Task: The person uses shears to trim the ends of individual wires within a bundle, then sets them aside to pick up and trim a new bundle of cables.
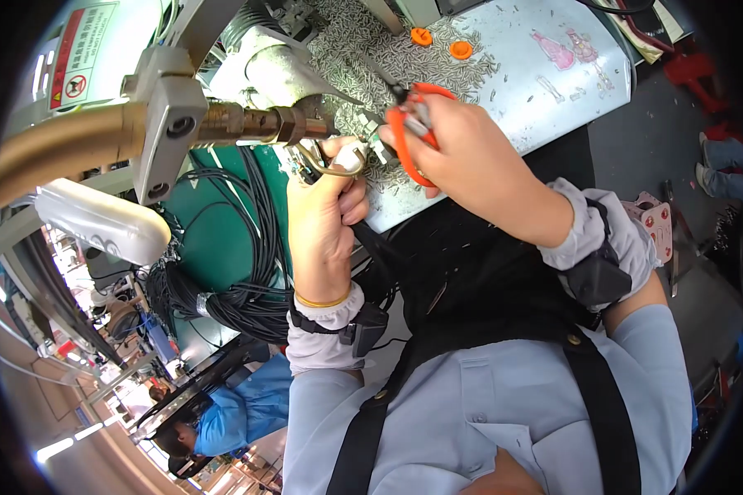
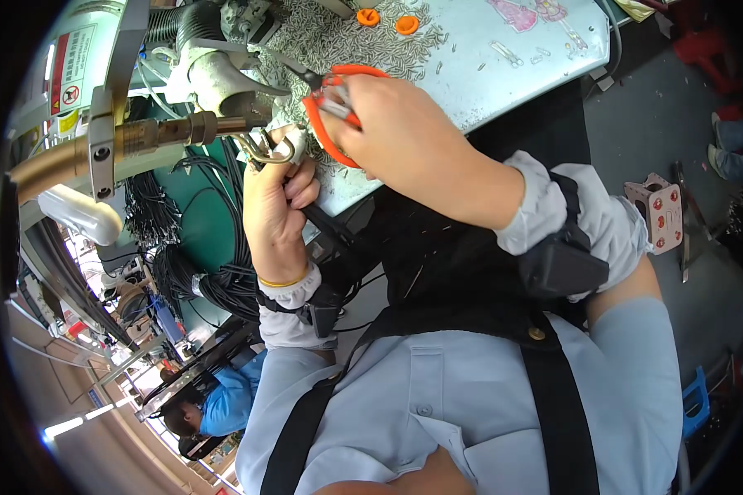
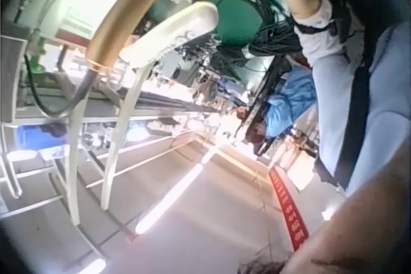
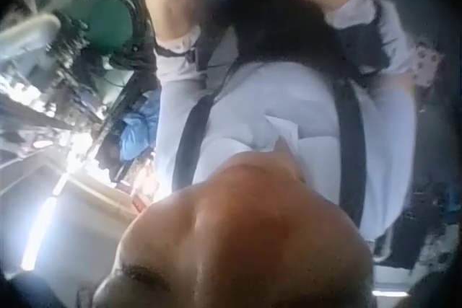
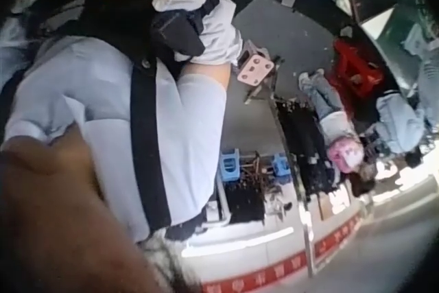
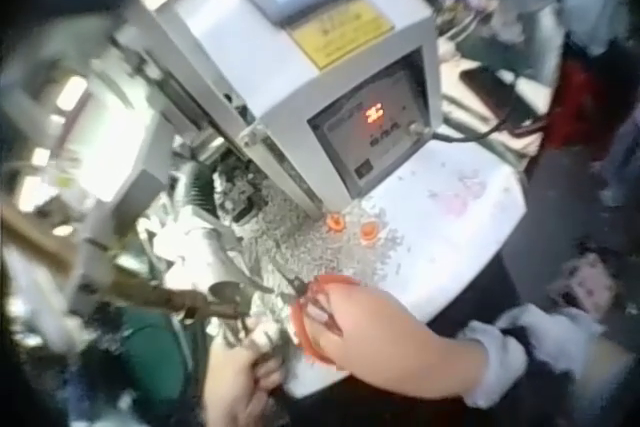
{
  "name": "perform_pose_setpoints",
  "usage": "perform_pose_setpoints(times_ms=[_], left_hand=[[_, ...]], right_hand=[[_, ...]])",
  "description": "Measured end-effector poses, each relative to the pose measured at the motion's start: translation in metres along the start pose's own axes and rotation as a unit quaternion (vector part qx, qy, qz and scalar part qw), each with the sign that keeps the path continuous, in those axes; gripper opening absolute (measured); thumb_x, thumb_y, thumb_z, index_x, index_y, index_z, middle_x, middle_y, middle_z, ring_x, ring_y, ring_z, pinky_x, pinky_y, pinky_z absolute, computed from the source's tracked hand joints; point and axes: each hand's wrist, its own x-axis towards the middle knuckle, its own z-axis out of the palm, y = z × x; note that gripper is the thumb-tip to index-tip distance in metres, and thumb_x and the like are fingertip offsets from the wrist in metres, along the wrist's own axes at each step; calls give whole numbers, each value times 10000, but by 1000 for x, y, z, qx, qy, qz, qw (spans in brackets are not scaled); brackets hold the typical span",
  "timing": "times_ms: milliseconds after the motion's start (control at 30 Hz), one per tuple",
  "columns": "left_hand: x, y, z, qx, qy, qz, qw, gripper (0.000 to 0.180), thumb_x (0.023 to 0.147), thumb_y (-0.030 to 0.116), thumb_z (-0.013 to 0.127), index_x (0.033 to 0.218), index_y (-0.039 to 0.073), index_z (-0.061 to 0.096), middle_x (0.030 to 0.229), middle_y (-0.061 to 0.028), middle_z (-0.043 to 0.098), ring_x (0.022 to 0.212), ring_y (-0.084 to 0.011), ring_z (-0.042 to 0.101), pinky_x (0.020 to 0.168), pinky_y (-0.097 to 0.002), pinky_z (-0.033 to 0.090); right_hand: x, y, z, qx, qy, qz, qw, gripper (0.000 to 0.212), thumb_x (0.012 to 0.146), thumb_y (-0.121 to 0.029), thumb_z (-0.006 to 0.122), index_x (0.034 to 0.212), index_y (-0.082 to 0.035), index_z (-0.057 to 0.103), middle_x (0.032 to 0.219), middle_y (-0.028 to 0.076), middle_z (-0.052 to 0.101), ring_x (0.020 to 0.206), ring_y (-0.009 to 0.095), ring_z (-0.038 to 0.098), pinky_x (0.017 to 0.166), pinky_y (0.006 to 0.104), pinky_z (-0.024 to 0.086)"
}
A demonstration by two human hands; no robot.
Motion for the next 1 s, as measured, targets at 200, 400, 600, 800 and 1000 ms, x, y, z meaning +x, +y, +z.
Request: perform_pose_setpoints(times_ms=[200, 400, 600, 800, 1000], left_hand=[[4, 7, -6, 12, -17, -36, 999, 131, 764, 82, 596, 855, 26, 519, 571, 30, 401, 405, -26, 286, 352, -164, 204], [5, 3, -9, 3, -23, -5, 1000, 159, 767, 89, 584, 885, 9, 511, 584, 15, 423, 409, -28, 288, 353, -166, 204], [4, 5, -8, 10, -20, -7, 1000, 161, 772, 93, 579, 882, 8, 497, 614, -5, 464, 413, -27, 294, 356, -166, 212], [0, 4, -8, 50, -16, 5, 999, 164, 784, 86, 573, 917, 18, 506, 665, -27, 507, 424, -29, 314, 363, -170, 228], [-34, -2, 4, -32, 10, 3, 999, 157, 798, 26, 544, 955, 17, 546, 745, -61, 544, 549, -87, 453, 463, -219, 367]], right_hand=[[15, -1, 6, 67, -48, 62, 995, 214, 849, -180, 519, 785, 21, 486, 517, 32, 469, 407, 92, 465, 386, 243, 370], [15, 2, 6, 90, -62, 55, 992, 205, 845, -180, 525, 796, 15, 486, 515, 26, 468, 403, 84, 457, 384, 233, 373], [15, 2, 7, 82, -42, 41, 995, 200, 842, -179, 533, 798, 10, 484, 507, 19, 459, 399, 76, 441, 383, 230, 364], [12, -1, 6, 65, -42, 45, 996, 200, 839, -189, 552, 801, -4, 486, 522, 8, 459, 408, 65, 425, 379, 218, 337], [-9, -1, -4, 151, -51, 53, 986, 180, 838, -182, 559, 817, -14, 499, 556, 5, 474, 435, 60, 434, 387, 219, 329]])
